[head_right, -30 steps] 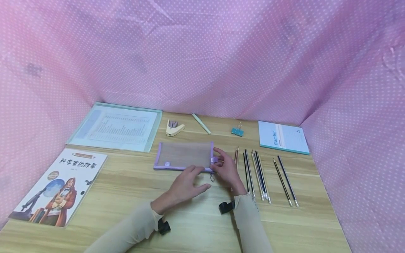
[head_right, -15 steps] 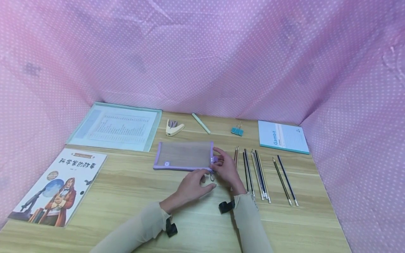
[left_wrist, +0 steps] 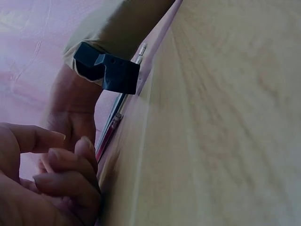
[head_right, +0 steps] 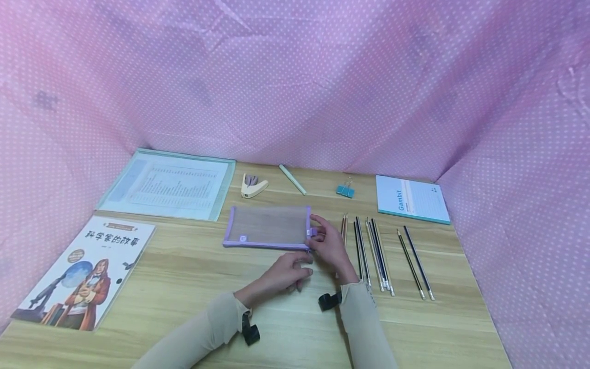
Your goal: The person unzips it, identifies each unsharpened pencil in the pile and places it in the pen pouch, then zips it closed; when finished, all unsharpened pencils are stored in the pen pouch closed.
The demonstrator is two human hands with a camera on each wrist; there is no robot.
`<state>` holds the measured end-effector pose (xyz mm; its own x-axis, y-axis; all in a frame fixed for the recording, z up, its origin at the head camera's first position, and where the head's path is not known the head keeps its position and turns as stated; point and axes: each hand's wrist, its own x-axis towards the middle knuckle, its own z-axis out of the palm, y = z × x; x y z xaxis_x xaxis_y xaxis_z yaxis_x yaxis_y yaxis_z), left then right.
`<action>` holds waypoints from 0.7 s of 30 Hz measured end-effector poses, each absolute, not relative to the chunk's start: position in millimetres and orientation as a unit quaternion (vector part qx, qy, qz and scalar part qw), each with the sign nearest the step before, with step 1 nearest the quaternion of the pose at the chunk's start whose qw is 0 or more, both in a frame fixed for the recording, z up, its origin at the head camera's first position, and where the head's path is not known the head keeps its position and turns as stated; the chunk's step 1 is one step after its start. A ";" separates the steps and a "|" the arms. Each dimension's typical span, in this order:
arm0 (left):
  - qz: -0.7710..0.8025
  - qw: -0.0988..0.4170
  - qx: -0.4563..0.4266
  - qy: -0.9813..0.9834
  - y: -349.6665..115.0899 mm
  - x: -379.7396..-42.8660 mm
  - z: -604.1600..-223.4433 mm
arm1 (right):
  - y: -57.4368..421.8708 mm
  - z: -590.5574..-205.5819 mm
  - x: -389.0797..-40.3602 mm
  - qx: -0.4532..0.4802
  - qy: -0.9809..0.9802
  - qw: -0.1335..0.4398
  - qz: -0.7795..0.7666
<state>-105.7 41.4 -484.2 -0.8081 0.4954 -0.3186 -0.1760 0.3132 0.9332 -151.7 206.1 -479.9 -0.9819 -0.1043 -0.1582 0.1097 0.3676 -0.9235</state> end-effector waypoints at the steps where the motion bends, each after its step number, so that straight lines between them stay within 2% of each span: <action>1: 0.588 0.304 0.093 0.743 41.6 -105.8 -485.1 | 206.1 -479.9 -151.7 0.003 0.820 0.095 -0.564; 5: 0.615 0.324 0.061 0.716 41.8 -107.5 -488.5 | 206.7 -481.0 -151.9 -0.002 0.821 0.092 -0.564; 16: 0.648 0.261 0.045 0.715 40.8 -117.1 -493.1 | 206.7 -481.5 -152.0 0.005 0.813 0.101 -0.573; 21: 0.670 0.257 0.037 0.695 40.5 -119.2 -495.4 | 206.8 -480.6 -151.4 0.007 0.816 0.105 -0.569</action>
